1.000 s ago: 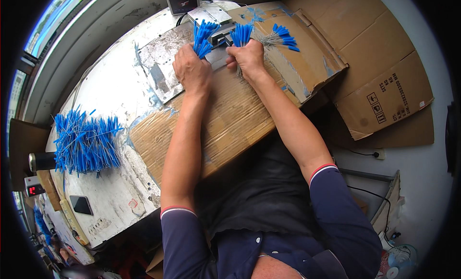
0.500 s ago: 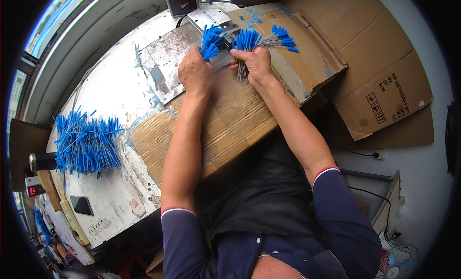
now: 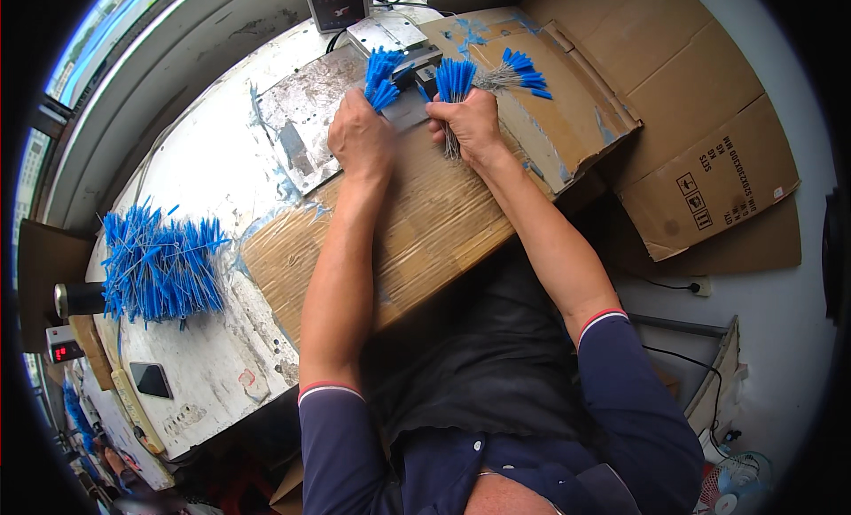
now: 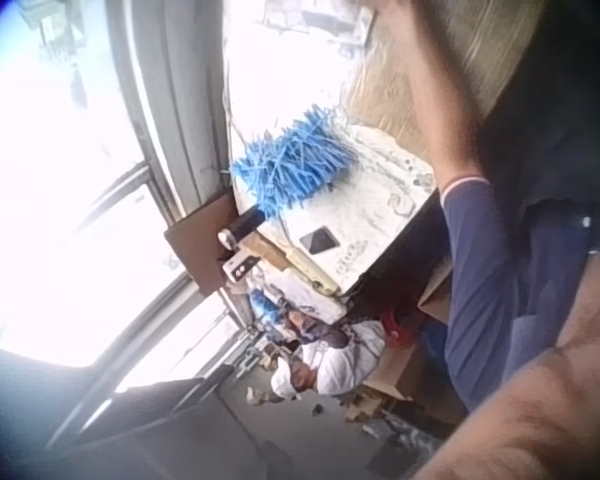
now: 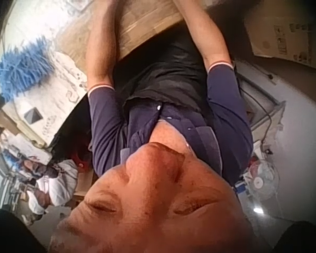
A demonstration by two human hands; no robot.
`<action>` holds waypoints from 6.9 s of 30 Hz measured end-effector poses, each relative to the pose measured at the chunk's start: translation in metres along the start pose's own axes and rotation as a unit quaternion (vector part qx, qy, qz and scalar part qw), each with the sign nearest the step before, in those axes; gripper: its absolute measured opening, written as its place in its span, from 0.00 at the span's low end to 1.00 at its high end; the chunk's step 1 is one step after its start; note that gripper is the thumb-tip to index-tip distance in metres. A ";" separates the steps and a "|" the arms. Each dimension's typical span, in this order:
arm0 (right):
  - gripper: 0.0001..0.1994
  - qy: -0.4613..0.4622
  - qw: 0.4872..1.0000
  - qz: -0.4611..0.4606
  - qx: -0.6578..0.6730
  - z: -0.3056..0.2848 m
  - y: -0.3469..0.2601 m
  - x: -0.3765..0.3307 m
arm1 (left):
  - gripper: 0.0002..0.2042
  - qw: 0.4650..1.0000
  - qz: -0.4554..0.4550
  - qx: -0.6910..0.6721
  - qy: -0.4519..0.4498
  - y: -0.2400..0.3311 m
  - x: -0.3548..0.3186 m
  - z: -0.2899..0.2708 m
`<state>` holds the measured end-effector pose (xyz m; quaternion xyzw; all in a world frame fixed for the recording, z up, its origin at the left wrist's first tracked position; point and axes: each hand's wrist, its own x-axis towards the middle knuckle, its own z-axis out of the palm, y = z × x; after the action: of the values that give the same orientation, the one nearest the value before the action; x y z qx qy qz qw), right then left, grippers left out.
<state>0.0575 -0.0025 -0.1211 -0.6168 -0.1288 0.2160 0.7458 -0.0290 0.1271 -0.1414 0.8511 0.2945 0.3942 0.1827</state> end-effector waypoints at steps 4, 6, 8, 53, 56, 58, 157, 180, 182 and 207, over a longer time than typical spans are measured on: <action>0.06 0.036 0.998 0.001 -0.051 0.006 0.001 0.007 | 0.07 0.997 -0.049 -0.037 0.052 -0.003 0.003 0.001; 0.06 0.050 0.996 -0.001 -0.071 0.011 0.002 0.011 | 0.07 0.996 -0.045 -0.045 0.061 -0.004 0.003 0.002; 0.07 0.062 0.994 -0.001 -0.091 0.015 0.001 0.014 | 0.07 0.995 -0.041 -0.053 0.069 -0.005 0.003 0.002; 0.06 0.006 0.998 -0.028 0.056 -0.004 0.010 0.006 | 0.10 0.999 0.011 -0.033 -0.018 -0.001 0.003 -0.001; 0.05 0.000 0.998 -0.025 0.051 -0.004 0.010 0.004 | 0.06 0.997 0.068 -0.024 0.004 -0.002 0.001 0.000; 0.05 0.012 0.999 -0.012 0.028 -0.001 0.007 0.005 | 0.07 0.997 0.074 -0.012 -0.014 -0.004 0.000 0.001; 0.07 0.017 0.995 0.006 0.095 -0.002 0.003 0.009 | 0.12 0.999 -0.001 -0.039 -0.030 -0.001 0.002 0.000; 0.04 -0.059 0.994 -0.026 -0.092 0.000 -0.001 -0.002 | 0.04 0.995 0.095 0.019 -0.026 -0.002 0.000 0.001; 0.05 -0.021 0.994 -0.020 -0.109 0.004 0.002 -0.001 | 0.09 0.999 0.031 -0.002 -0.024 -0.001 0.000 0.002; 0.06 0.085 0.993 -0.085 -0.006 0.018 0.016 0.020 | 0.09 0.996 0.029 -0.045 0.066 -0.005 0.004 0.002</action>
<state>0.0639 0.0247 -0.1342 -0.6243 -0.1181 0.0973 0.7660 -0.0269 0.1333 -0.1426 0.8224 0.2627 0.4676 0.1896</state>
